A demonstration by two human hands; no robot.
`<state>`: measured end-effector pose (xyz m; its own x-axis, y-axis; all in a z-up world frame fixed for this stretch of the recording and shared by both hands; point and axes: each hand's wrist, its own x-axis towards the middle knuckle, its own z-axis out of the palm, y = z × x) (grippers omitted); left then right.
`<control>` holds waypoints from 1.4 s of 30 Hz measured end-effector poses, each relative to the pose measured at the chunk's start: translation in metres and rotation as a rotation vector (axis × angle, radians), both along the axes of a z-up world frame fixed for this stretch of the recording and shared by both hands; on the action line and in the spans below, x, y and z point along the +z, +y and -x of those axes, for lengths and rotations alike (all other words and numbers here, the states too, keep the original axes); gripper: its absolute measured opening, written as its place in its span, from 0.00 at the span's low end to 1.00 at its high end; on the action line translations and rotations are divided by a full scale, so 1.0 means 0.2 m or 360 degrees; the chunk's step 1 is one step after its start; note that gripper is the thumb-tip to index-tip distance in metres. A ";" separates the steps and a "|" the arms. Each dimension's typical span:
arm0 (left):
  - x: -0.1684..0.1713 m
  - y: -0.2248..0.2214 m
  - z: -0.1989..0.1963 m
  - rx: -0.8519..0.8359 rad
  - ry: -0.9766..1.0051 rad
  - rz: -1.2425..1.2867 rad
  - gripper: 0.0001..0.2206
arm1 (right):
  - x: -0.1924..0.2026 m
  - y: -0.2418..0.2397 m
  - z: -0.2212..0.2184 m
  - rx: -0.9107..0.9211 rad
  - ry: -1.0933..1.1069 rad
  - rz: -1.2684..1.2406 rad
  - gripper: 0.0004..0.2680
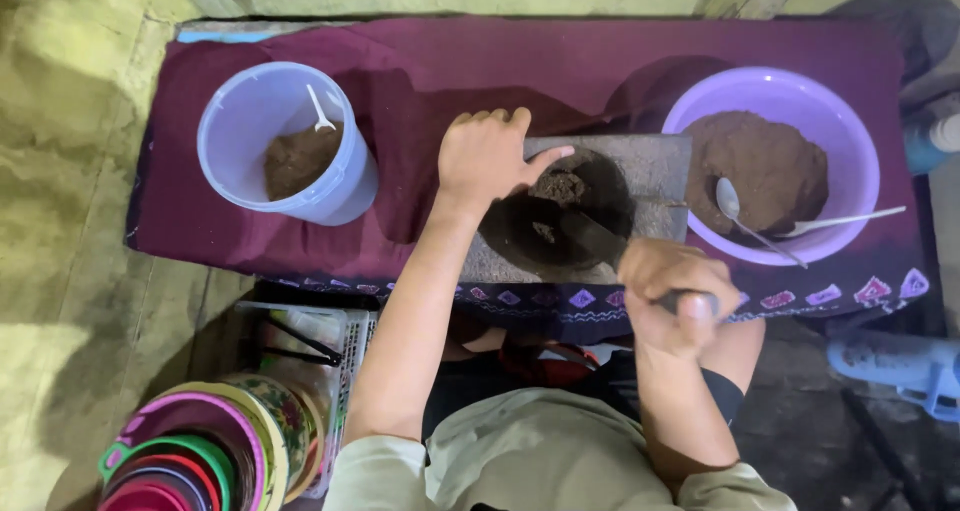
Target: Grinding and mixing a brown powder in a stone mortar using a pestle and a spoon to ensure a fine consistency.
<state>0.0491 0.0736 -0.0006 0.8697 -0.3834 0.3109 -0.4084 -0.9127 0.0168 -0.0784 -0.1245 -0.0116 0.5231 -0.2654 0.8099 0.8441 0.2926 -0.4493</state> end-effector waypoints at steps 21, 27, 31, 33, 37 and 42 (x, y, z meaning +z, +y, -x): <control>0.12 -0.01 -0.04 -0.0024 0.0325 -0.0092 0.35 | -0.06 0.06 -0.34 0.0109 0.0106 -0.0026 0.17; 0.08 0.00 -0.08 -0.0028 0.0408 -0.0108 0.35 | 0.14 0.00 -0.30 0.0130 0.0029 0.0060 0.18; 0.04 0.00 -0.08 -0.0051 0.0183 -0.0029 0.32 | -0.02 0.03 -0.46 0.0124 0.0088 -0.0106 0.18; 0.03 0.01 -0.11 -0.0075 0.0143 0.0030 0.32 | -0.02 0.05 -0.50 0.0199 0.0229 -0.0017 0.18; -0.02 -0.01 -0.15 -0.0068 0.0036 -0.0009 0.31 | 0.04 0.02 -0.49 0.0277 0.0153 -0.0012 0.18; -0.05 0.00 -0.14 -0.0133 -0.0302 0.0013 0.29 | 0.07 0.04 -0.52 0.0136 0.0125 0.0023 0.19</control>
